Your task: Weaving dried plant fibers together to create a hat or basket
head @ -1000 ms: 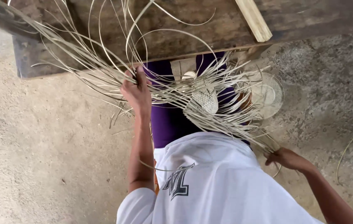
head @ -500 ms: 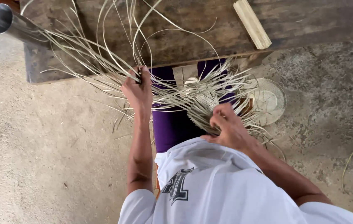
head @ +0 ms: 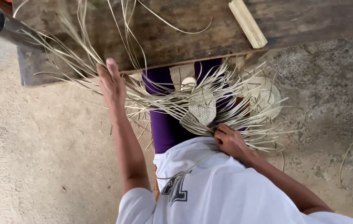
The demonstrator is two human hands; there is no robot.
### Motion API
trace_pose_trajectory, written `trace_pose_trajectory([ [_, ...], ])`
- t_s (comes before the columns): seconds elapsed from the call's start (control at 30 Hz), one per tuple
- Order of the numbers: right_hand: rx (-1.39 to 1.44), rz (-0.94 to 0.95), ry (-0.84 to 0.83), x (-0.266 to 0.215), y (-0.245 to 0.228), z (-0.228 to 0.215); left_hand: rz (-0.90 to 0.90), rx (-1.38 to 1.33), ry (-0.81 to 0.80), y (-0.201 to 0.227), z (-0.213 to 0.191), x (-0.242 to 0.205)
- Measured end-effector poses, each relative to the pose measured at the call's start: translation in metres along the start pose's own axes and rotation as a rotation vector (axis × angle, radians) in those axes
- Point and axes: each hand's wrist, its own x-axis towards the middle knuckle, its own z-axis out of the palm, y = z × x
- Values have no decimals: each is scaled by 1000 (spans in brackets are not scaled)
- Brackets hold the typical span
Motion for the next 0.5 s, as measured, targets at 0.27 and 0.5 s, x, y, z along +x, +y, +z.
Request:
trace_pose_trajectory([
  [0.27, 90, 64, 50, 9, -4, -13, 208, -220, 249, 40, 5, -86],
  [0.5, 134, 15, 142, 15, -15, -21, -165, -665, -149, -12, 73, -195],
])
